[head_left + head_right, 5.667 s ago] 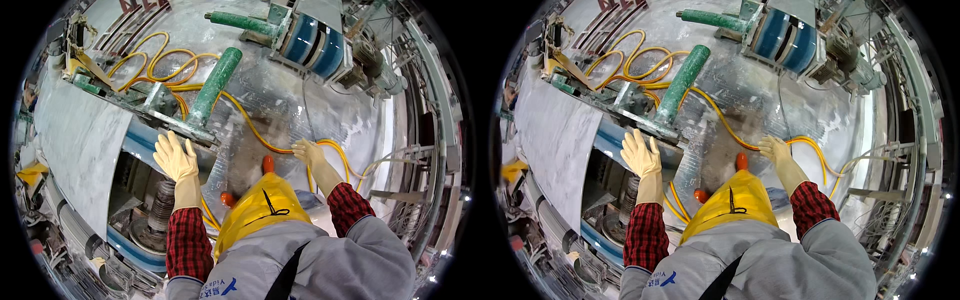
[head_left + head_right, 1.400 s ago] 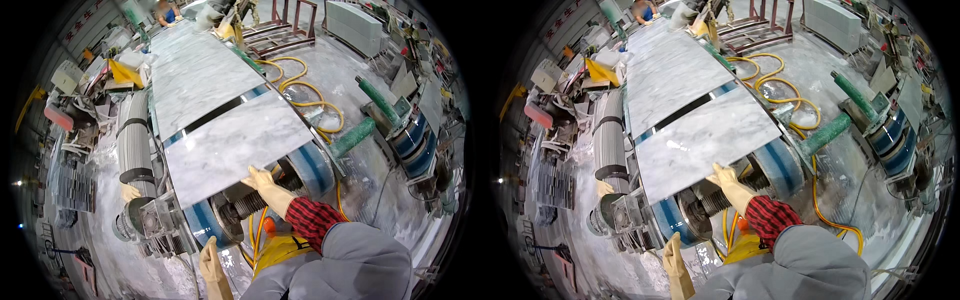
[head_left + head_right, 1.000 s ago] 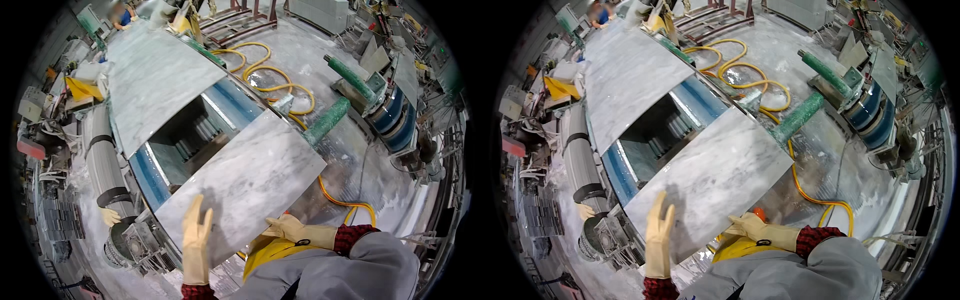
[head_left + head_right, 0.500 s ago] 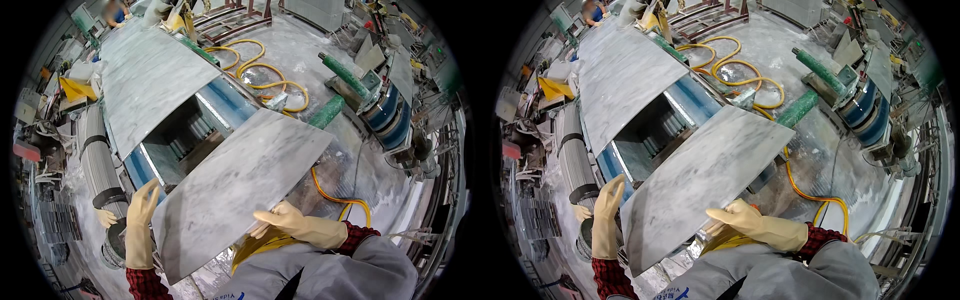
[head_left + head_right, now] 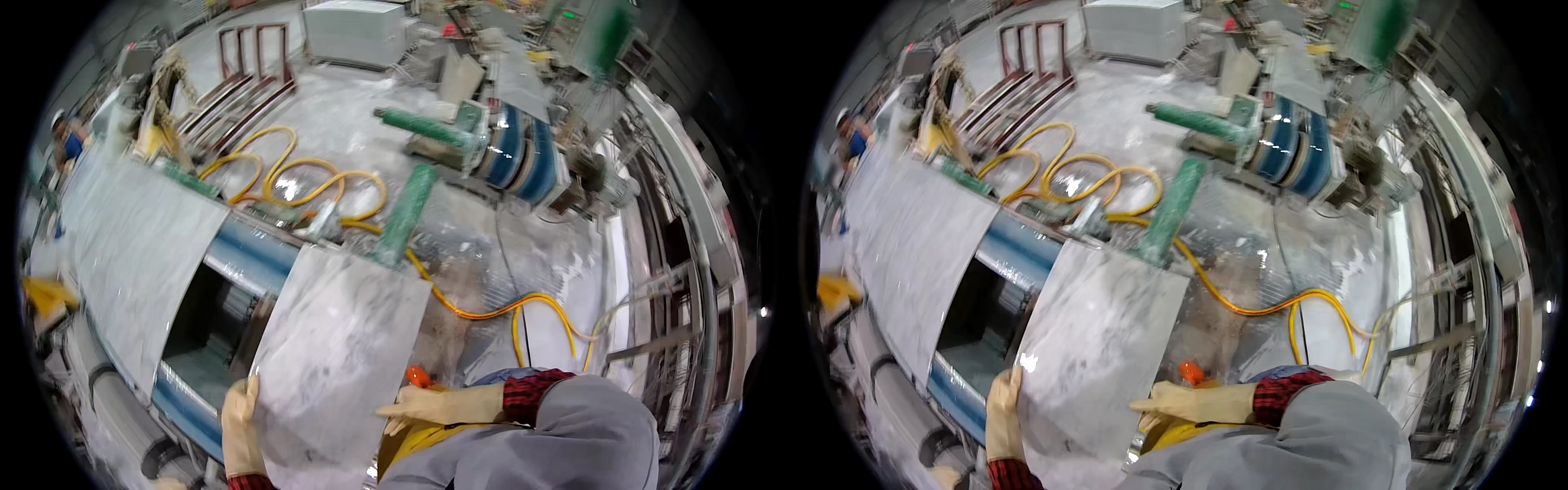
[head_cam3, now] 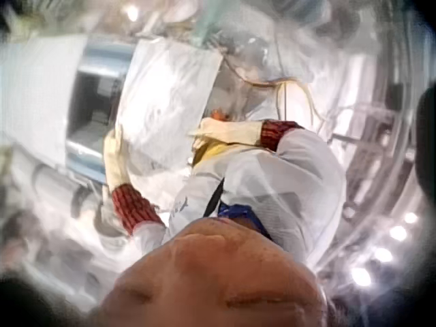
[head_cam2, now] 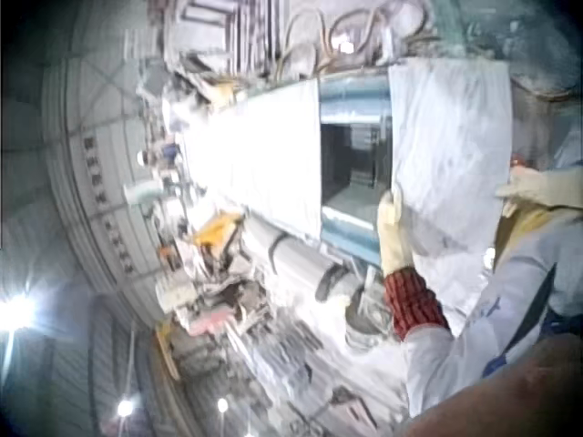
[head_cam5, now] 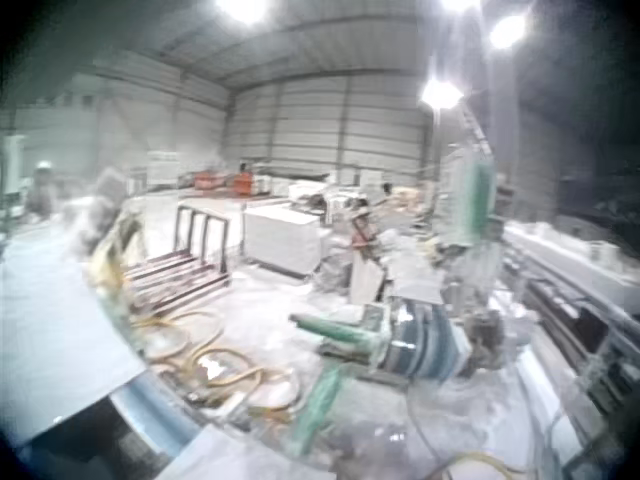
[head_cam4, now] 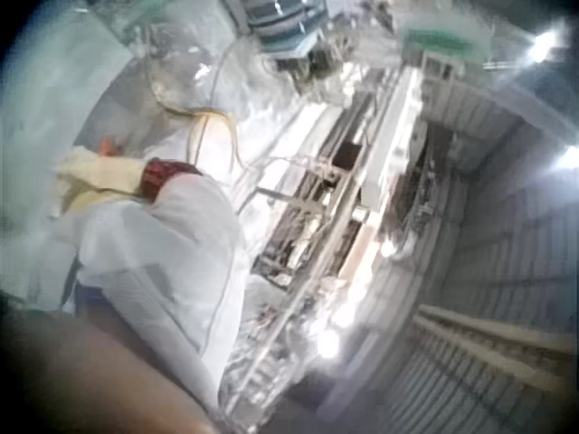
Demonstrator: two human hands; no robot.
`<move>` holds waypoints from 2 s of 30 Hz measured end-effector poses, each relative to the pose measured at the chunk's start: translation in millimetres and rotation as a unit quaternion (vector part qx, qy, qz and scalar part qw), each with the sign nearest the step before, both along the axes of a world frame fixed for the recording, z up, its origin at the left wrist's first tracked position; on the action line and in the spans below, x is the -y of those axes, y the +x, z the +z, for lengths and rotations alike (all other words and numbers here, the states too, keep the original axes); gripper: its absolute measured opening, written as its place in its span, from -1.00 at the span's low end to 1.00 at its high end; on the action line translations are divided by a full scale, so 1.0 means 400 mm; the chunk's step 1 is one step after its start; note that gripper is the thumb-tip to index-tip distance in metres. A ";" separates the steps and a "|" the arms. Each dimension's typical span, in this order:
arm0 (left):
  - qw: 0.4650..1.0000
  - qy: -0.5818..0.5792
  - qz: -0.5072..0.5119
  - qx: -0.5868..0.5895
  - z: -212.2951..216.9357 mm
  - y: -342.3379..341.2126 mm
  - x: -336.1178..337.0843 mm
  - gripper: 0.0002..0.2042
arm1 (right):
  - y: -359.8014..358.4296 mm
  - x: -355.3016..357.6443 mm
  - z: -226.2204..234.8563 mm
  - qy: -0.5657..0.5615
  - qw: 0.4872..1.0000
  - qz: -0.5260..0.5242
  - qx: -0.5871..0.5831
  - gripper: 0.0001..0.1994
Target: The person repeatedly feeds large rectangular stone slabs into a conveyor-fed polishing machine, guides them through the rollers, and removes them at the exit. The person handles each slab by hand, aligning and positioning it for processing, then stacks or places the finished slabs aside.
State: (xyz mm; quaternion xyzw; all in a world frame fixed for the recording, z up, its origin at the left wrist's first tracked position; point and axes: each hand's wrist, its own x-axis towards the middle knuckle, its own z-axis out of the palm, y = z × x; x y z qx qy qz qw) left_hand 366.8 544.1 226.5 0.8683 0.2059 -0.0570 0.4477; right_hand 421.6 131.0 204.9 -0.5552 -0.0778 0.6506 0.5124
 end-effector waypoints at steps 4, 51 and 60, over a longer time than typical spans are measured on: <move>0.989 0.067 0.096 -0.085 0.071 0.002 0.070 -0.44 | -0.016 0.000 -0.157 -0.008 0.998 0.044 0.048 -0.43; 0.959 0.089 -0.269 0.029 -0.048 1.330 1.489 -0.41 | 1.103 1.336 -0.064 -0.263 0.690 -0.658 0.149 -0.23; 0.949 0.072 -0.297 0.080 -0.161 1.485 1.496 -0.36 | 1.219 1.364 -0.104 -0.332 0.638 -0.677 0.156 -0.35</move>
